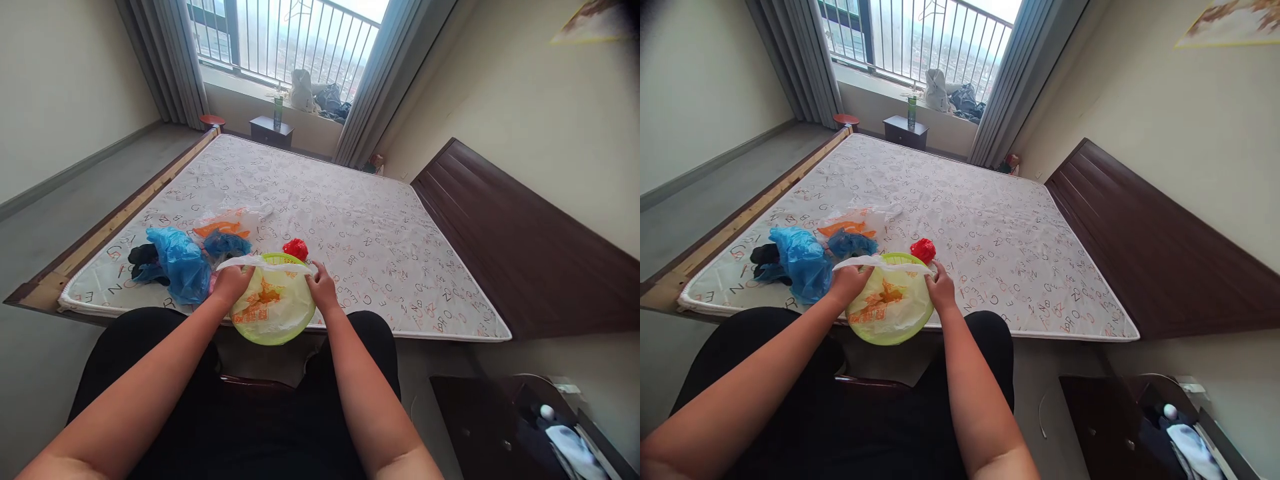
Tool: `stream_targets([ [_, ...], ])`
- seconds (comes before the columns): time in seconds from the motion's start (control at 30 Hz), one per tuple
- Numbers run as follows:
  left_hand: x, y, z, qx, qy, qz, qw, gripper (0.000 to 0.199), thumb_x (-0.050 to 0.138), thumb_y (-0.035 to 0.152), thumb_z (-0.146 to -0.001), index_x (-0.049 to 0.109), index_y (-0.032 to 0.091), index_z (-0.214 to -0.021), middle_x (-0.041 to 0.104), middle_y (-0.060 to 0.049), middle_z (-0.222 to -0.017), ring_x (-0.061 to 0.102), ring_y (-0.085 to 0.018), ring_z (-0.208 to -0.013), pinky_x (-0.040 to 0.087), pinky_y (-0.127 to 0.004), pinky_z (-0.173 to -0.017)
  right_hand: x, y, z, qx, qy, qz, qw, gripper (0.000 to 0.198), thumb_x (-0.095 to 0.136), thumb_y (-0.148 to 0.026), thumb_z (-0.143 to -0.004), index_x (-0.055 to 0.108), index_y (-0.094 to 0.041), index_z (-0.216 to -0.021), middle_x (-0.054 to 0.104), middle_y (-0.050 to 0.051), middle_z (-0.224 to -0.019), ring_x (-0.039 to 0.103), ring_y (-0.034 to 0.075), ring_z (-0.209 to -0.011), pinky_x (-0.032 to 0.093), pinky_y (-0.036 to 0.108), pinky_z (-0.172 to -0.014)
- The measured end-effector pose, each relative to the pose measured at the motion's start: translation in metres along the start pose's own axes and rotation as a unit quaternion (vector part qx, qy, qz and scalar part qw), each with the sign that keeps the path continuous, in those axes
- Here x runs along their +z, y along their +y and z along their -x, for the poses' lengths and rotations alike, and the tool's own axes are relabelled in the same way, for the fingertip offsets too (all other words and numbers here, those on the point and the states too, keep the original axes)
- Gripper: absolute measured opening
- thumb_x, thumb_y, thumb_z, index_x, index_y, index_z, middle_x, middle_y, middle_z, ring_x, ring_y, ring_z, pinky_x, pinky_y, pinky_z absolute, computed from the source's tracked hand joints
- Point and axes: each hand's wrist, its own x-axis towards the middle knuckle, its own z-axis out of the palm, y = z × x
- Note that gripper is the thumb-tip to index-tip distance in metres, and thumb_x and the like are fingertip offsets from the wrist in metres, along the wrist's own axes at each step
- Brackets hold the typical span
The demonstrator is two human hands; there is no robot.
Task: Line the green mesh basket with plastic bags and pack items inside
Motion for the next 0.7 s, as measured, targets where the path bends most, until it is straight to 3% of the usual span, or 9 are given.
stream_targets([
  [0.1,-0.006,0.004,-0.001,0.021,0.015,-0.002,1.000,0.059,0.048,0.057,-0.098,0.072,0.013,-0.129,0.074,-0.018,-0.128,0.066,-0.034,-0.124,0.047,-0.038,-0.106,0.003,-0.003,0.004,-0.011,0.003,-0.007,1.000,0.038,0.054,-0.050,-0.094,0.072,-0.024,-0.113,0.058,-0.003,-0.072,0.054,0.018,-0.069,0.042,0.028,-0.069],
  [0.23,-0.011,0.004,-0.003,0.046,-0.023,0.014,0.999,0.061,0.048,0.059,-0.097,0.072,0.017,-0.134,0.079,-0.013,-0.107,0.073,-0.031,-0.104,0.051,-0.035,-0.094,0.005,-0.005,0.003,-0.021,0.040,-0.025,0.999,0.032,0.051,-0.049,-0.094,0.068,-0.022,-0.092,0.067,0.003,-0.090,0.059,0.019,-0.082,0.046,0.030,-0.078],
  [0.33,-0.009,-0.001,-0.008,0.080,-0.062,0.063,0.993,0.059,0.045,0.059,-0.099,0.072,0.022,-0.138,0.077,-0.011,-0.124,0.069,-0.030,-0.118,0.049,-0.035,-0.102,0.005,-0.006,0.001,-0.051,0.059,-0.028,0.997,0.025,0.052,-0.041,-0.090,0.066,-0.021,-0.086,0.068,0.008,-0.104,0.061,0.021,-0.097,0.048,0.033,-0.092],
  [0.4,-0.005,-0.005,-0.012,0.067,-0.090,0.111,0.988,0.060,0.044,0.061,-0.099,0.076,0.021,-0.131,0.074,-0.011,-0.131,0.066,-0.031,-0.123,0.047,-0.038,-0.108,0.005,-0.005,0.000,-0.045,0.048,-0.059,0.996,0.025,0.051,-0.040,-0.090,0.067,-0.021,-0.088,0.070,0.008,-0.107,0.062,0.022,-0.103,0.048,0.033,-0.094],
  [0.53,0.004,-0.010,-0.016,0.035,-0.130,0.252,0.958,0.063,0.055,0.069,-0.090,0.080,0.018,-0.117,0.071,-0.013,-0.137,0.063,-0.033,-0.129,0.049,-0.039,-0.110,0.007,-0.001,-0.003,0.068,-0.027,-0.178,0.981,0.030,0.053,-0.048,-0.086,0.066,-0.021,-0.089,0.068,0.002,-0.081,0.061,0.019,-0.074,0.050,0.029,-0.068],
  [0.6,0.006,-0.010,-0.013,0.014,-0.157,0.328,0.931,0.069,0.065,0.071,-0.084,0.075,0.019,-0.127,0.065,-0.015,-0.145,0.059,-0.033,-0.134,0.052,-0.038,-0.108,0.006,0.002,-0.005,0.101,-0.045,-0.214,0.971,0.030,0.054,-0.051,-0.084,0.062,-0.022,-0.084,0.063,0.000,-0.071,0.057,0.018,-0.064,0.048,0.028,-0.059],
  [0.7,0.006,-0.005,-0.004,-0.041,-0.218,0.400,0.890,0.084,0.075,0.069,-0.079,0.061,0.021,-0.146,0.065,-0.019,-0.143,0.065,-0.032,-0.127,0.057,-0.039,-0.100,0.006,0.006,-0.009,0.084,-0.018,-0.199,0.976,0.035,0.052,-0.057,-0.086,0.057,-0.023,-0.079,0.061,0.001,-0.066,0.057,0.018,-0.059,0.050,0.029,-0.057],
])
